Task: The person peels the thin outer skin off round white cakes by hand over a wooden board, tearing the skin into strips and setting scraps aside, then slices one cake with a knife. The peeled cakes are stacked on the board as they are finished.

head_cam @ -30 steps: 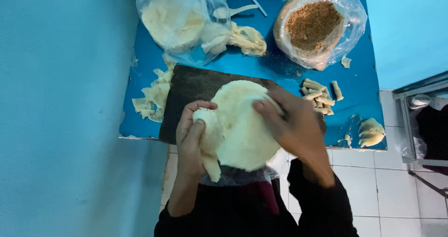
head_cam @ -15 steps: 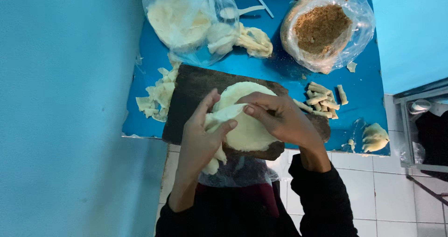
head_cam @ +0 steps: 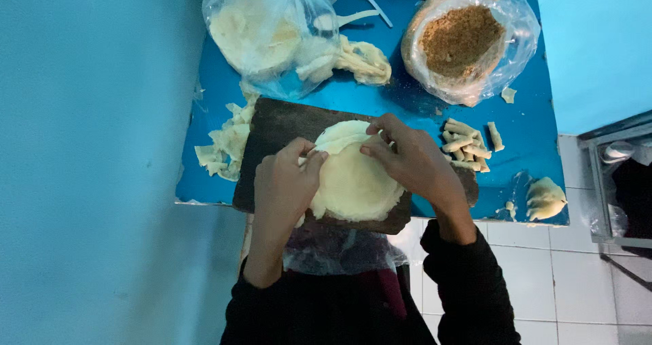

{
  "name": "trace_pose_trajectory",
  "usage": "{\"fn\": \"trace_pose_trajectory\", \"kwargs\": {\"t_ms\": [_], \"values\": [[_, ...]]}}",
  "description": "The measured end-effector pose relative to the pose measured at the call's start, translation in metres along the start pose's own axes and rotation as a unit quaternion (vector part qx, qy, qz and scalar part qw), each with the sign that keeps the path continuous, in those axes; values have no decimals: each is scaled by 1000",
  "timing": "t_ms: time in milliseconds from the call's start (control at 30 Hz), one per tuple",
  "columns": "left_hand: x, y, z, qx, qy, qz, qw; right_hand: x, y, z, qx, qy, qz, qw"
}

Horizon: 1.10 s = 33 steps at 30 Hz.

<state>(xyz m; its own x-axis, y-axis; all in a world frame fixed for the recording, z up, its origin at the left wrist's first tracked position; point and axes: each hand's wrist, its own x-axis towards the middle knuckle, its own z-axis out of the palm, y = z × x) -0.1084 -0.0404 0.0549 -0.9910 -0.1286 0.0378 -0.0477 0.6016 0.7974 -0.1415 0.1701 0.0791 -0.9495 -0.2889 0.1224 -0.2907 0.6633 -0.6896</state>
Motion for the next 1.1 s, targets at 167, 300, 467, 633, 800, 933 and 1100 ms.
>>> {"fn": "trace_pose_trajectory", "kwargs": {"t_ms": [167, 300, 467, 633, 800, 933, 1100], "values": [[0, 1, 7, 33, -10, -23, 999, -4, 7, 2, -28, 49, 19, 998], [5, 1, 9, 79, 11, 10, 997, -2, 12, 3, -47, 63, 25, 997], [10, -5, 16, 64, 53, 55, 995, -2, 20, 10, -94, 95, -8, 991], [11, -9, 20, 90, 45, 41, 994, -7, 28, 10, -89, 92, 5, 992], [10, -8, 19, 66, 57, 78, 993, -11, 29, 6, -89, 101, 13, 991], [10, -7, 17, 42, 48, 75, 995, -15, 21, 6, -129, 104, 25, 986], [10, -7, 18, 48, 18, 50, 997, -30, 6, 12, -116, 110, -25, 987]]}}
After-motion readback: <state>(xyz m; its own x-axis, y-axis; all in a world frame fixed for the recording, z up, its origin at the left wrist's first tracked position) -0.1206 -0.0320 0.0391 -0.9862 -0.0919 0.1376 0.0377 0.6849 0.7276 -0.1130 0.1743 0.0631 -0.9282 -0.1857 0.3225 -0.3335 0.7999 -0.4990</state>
